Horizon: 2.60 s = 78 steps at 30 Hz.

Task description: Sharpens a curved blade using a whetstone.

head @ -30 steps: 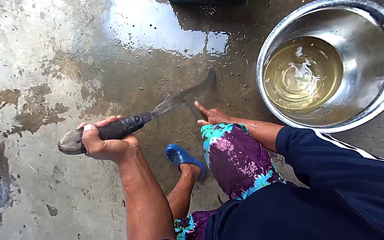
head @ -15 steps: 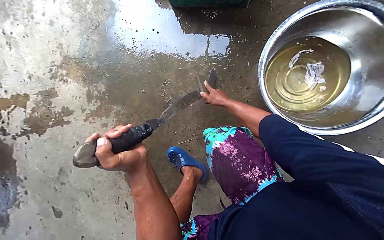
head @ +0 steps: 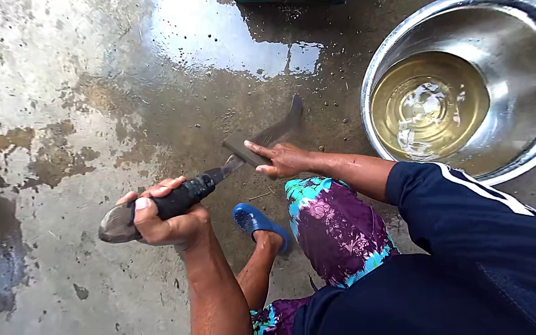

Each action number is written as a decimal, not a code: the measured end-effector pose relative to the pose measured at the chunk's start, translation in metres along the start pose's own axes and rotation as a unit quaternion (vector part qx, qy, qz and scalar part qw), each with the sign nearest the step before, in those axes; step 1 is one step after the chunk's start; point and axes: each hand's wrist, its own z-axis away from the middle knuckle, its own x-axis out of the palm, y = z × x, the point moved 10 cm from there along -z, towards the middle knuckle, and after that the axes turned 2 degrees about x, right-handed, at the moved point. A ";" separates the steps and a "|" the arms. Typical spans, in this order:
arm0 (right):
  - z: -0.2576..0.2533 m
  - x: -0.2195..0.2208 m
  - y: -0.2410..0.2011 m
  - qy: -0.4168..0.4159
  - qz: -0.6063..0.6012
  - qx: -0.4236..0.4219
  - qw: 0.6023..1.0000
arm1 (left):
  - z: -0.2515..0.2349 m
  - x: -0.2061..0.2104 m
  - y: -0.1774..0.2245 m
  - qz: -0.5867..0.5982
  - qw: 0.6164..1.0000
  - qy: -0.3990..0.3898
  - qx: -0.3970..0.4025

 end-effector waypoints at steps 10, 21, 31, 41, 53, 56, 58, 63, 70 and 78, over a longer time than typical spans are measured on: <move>0.009 -0.011 -0.029 0.038 0.009 -0.085 0.996 | -0.011 0.021 0.007 -0.005 0.999 -0.035 0.013; 0.005 0.003 0.118 0.055 -0.050 0.148 0.986 | 0.001 0.019 0.007 0.033 0.996 -0.080 0.010; -0.012 0.012 0.165 0.065 -0.047 0.170 0.982 | -0.010 0.009 -0.001 0.040 0.993 -0.113 0.012; -0.023 0.006 0.181 0.065 -0.020 0.196 0.978 | -0.023 0.022 0.003 0.016 0.990 -0.142 0.012; -0.051 -0.037 0.237 0.114 -0.017 0.262 0.958 | -0.032 0.040 0.006 0.041 0.978 -0.202 0.017; -0.056 -0.057 0.248 0.148 -0.036 0.294 0.944 | -0.040 0.039 0.005 0.060 0.978 -0.199 0.015; -0.029 -0.028 0.223 0.145 -0.033 0.263 0.953 | -0.045 0.038 0.000 0.070 0.977 -0.200 0.013; -0.054 -0.045 0.244 0.127 -0.009 0.271 0.954 | -0.041 0.042 0.000 0.061 0.975 -0.215 0.010; -0.024 -0.023 0.232 0.117 0.003 0.271 0.955 | -0.040 0.041 0.001 0.072 0.974 -0.214 0.005; -0.023 -0.052 0.261 0.137 0.072 0.317 0.936 | -0.045 0.048 -0.002 0.081 0.973 -0.217 -0.004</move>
